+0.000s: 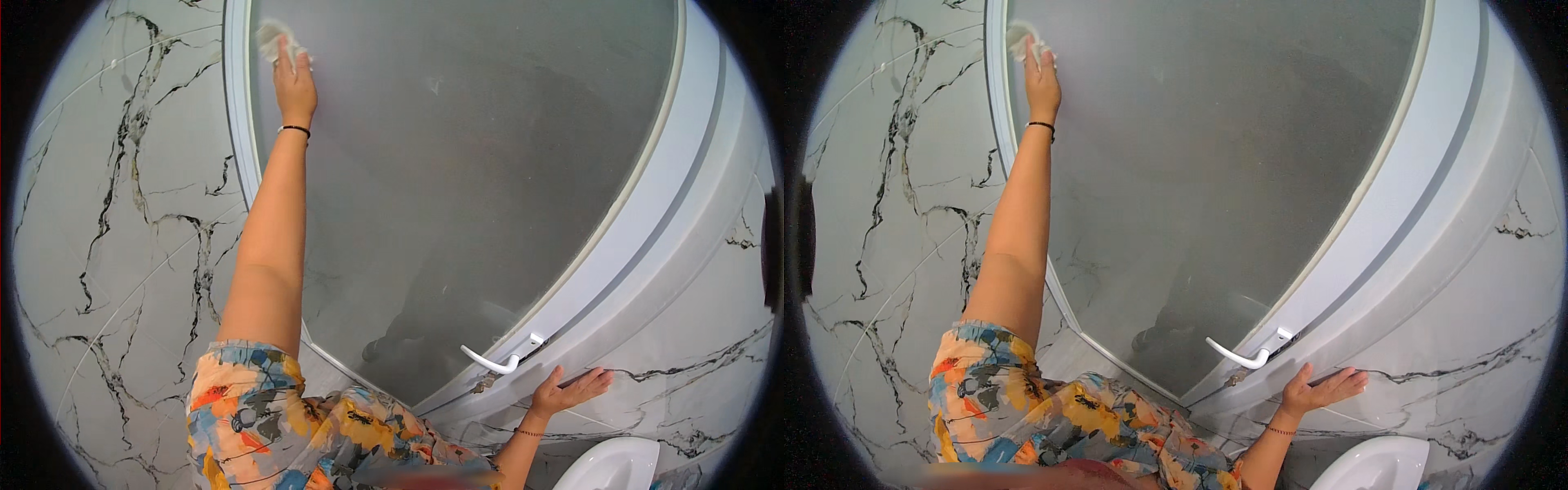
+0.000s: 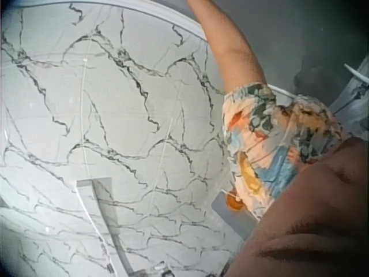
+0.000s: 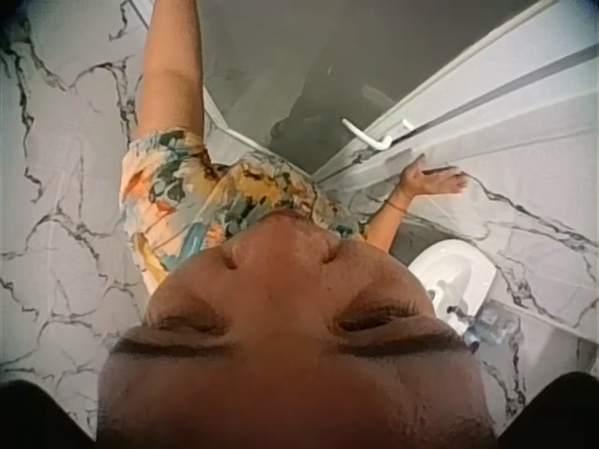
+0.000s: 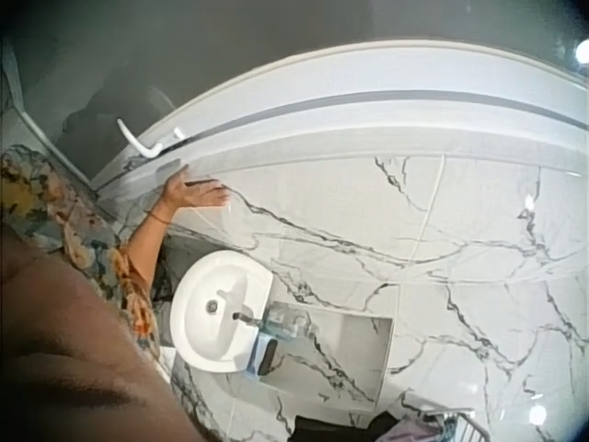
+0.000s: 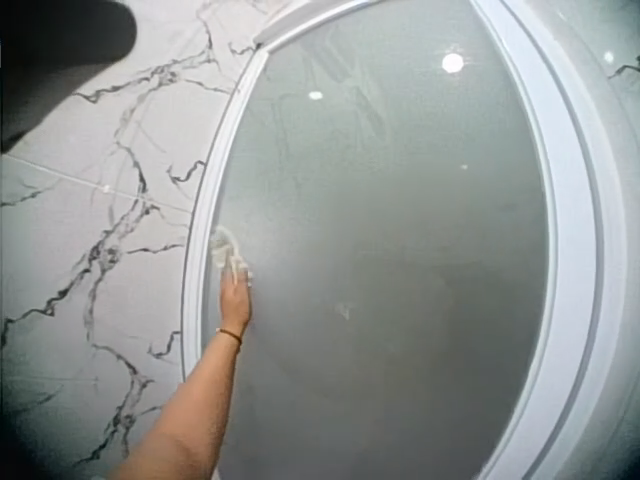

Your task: Clean the shower glass, door, and sink using a cloth.

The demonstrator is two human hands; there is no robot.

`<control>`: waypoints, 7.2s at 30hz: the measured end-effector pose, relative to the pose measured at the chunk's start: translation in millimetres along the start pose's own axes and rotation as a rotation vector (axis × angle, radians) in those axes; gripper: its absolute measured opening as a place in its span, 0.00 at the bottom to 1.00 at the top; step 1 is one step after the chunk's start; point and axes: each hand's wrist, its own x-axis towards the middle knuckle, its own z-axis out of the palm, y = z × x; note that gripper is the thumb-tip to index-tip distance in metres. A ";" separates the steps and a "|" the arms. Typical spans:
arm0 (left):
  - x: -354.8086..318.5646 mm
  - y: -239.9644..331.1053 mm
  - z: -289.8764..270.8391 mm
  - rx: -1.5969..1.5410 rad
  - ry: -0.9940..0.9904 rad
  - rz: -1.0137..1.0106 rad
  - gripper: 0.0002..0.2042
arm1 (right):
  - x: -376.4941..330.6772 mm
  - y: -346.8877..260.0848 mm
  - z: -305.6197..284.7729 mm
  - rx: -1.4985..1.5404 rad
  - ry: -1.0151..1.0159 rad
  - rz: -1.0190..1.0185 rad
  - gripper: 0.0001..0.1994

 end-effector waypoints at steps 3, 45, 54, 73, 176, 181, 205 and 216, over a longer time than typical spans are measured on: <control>-12.0 8.6 12.2 0.173 0.107 -0.012 0.26 | -1.4 0.7 0.9 -0.009 0.005 -0.006 0.33; 172.6 -133.1 -33.1 0.201 -0.124 0.375 0.25 | -23.5 -158.1 -48.8 -0.017 -0.114 0.330 0.24; 63.7 -141.2 -71.2 0.101 -0.150 0.220 0.24 | -33.7 -212.0 -37.3 0.139 -0.134 0.392 0.23; -95.8 -155.9 -134.3 0.053 -0.273 -0.223 0.23 | -14.9 -251.1 -19.8 0.228 -0.386 0.241 0.20; -209.7 -228.7 -158.6 0.345 -0.396 0.296 0.32 | 437.7 -175.8 66.1 -0.312 0.465 -0.160 0.18; -204.9 -233.3 -166.3 0.415 -0.401 0.294 0.32 | 410.6 -192.0 86.1 -0.281 0.305 -0.015 0.17; -217.9 -186.8 -164.9 0.295 -0.420 -0.035 0.37 | 151.7 -91.1 6.9 -0.165 -0.158 -0.098 0.25; -302.9 65.0 -107.3 -0.455 -0.577 0.035 0.34 | 324.4 -80.8 24.4 -0.027 0.139 -0.345 0.30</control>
